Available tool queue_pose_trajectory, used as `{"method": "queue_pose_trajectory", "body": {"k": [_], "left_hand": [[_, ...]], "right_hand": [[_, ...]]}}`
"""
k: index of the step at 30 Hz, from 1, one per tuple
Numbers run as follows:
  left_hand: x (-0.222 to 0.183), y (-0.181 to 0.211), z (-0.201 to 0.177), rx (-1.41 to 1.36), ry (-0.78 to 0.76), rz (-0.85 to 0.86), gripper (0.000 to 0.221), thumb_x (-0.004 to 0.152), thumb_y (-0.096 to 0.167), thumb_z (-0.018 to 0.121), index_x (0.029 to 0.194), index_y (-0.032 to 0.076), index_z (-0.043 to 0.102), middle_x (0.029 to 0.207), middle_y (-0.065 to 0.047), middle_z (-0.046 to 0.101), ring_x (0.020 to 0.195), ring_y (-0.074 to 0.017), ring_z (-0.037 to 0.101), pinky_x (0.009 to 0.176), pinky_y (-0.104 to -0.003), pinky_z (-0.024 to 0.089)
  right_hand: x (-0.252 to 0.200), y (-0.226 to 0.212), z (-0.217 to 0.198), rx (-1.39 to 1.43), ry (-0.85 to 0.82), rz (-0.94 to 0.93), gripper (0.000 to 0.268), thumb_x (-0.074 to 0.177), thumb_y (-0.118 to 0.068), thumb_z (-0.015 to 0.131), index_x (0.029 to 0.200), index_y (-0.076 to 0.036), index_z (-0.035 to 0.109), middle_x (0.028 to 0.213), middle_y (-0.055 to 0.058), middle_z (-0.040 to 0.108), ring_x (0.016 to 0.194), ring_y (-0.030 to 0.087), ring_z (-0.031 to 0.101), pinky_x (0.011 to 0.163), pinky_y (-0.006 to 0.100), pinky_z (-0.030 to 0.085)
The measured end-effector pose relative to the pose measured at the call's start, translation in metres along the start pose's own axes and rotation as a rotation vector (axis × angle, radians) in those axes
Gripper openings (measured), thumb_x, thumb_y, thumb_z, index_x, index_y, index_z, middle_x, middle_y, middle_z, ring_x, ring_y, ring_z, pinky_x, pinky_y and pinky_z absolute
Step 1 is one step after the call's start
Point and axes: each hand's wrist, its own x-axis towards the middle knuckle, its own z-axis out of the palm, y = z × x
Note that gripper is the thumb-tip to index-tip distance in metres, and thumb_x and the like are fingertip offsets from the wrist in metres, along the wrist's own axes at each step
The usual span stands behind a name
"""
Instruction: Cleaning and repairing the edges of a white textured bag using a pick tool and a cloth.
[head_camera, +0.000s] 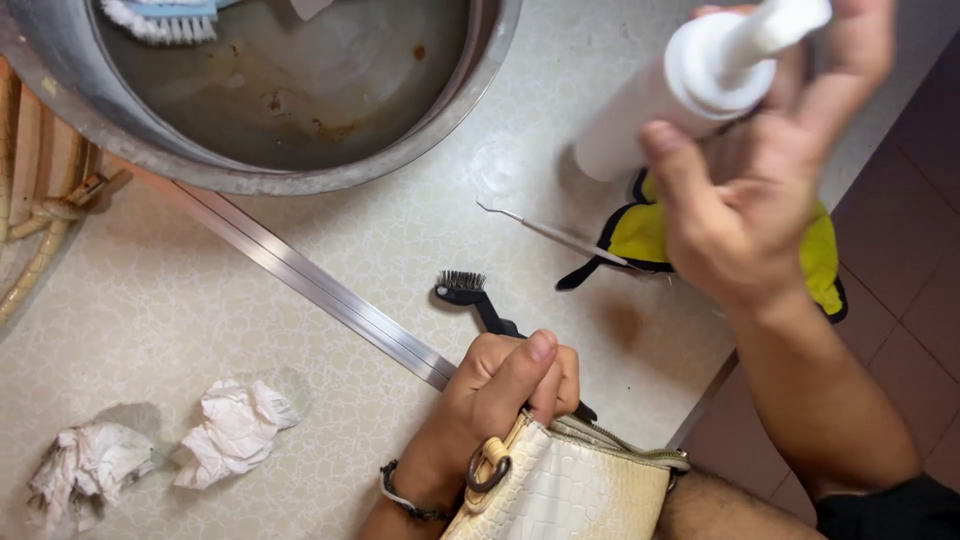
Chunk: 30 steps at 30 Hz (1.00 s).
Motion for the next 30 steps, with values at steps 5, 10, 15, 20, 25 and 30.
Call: {"method": "queue_pose_trajectory", "body": {"k": [5,10,15,20,25,30], "left_hand": [[0.002,-0.012,-0.005,0.030,-0.054,-0.005,0.065,0.106,0.038,0.043,0.049,0.006,0.052,0.054,-0.010,0.050,0.051,-0.0157,0.045,0.052,-0.029,0.034],[0.000,-0.007,-0.001,0.081,-0.105,0.033,0.067,0.104,0.046,0.044,0.051,0.008,0.054,0.055,-0.008,0.051,0.053,-0.0144,0.047,0.051,-0.028,0.034],[0.000,0.001,0.003,-0.009,-0.104,0.003,0.064,0.098,0.053,0.051,0.052,0.009,0.057,0.067,-0.009,0.058,0.057,-0.0153,0.049,0.058,-0.028,0.036],[0.003,-0.003,0.001,-0.092,-0.116,0.007,0.064,0.098,0.050,0.052,0.050,0.008,0.051,0.074,-0.021,0.069,0.062,-0.0208,0.059,0.060,-0.027,0.045],[0.004,-0.006,0.002,-0.072,-0.136,0.017,0.063,0.102,0.044,0.046,0.050,0.009,0.045,0.067,-0.022,0.069,0.058,-0.0215,0.057,0.055,-0.027,0.044],[0.003,-0.011,0.002,-0.073,-0.134,0.059,0.062,0.105,0.038,0.041,0.050,0.010,0.044,0.064,-0.022,0.068,0.058,-0.0223,0.056,0.052,-0.028,0.044]], "right_hand": [[0.020,0.010,0.012,-0.002,-0.057,0.129,0.073,0.111,0.008,0.069,0.154,-0.018,0.016,0.153,0.016,0.051,0.132,0.022,0.054,0.111,0.032,0.054],[0.014,-0.018,-0.014,-0.159,-0.184,0.187,0.097,0.102,-0.004,0.083,0.158,-0.012,0.005,0.165,0.025,0.040,0.156,0.029,0.040,0.131,0.039,0.037],[-0.047,-0.069,-0.056,-0.850,-0.222,0.432,0.015,0.086,-0.019,0.082,0.083,-0.010,0.070,0.069,-0.001,0.067,0.059,0.011,0.056,0.059,0.030,0.046],[-0.075,-0.062,-0.086,-1.319,-0.338,1.132,0.055,0.090,-0.072,0.061,0.084,-0.021,0.079,0.077,0.000,0.079,0.084,0.029,0.074,0.078,0.042,0.052],[-0.125,-0.007,-0.174,-1.167,0.081,0.877,0.055,0.120,-0.050,0.057,0.124,0.004,0.069,0.106,0.020,0.075,0.098,0.044,0.069,0.081,0.054,0.049],[-0.192,0.052,-0.205,0.139,0.249,1.206,0.051,0.116,-0.042,0.045,0.123,0.005,0.065,0.097,0.022,0.070,0.080,0.026,0.063,0.069,0.034,0.049]]}}
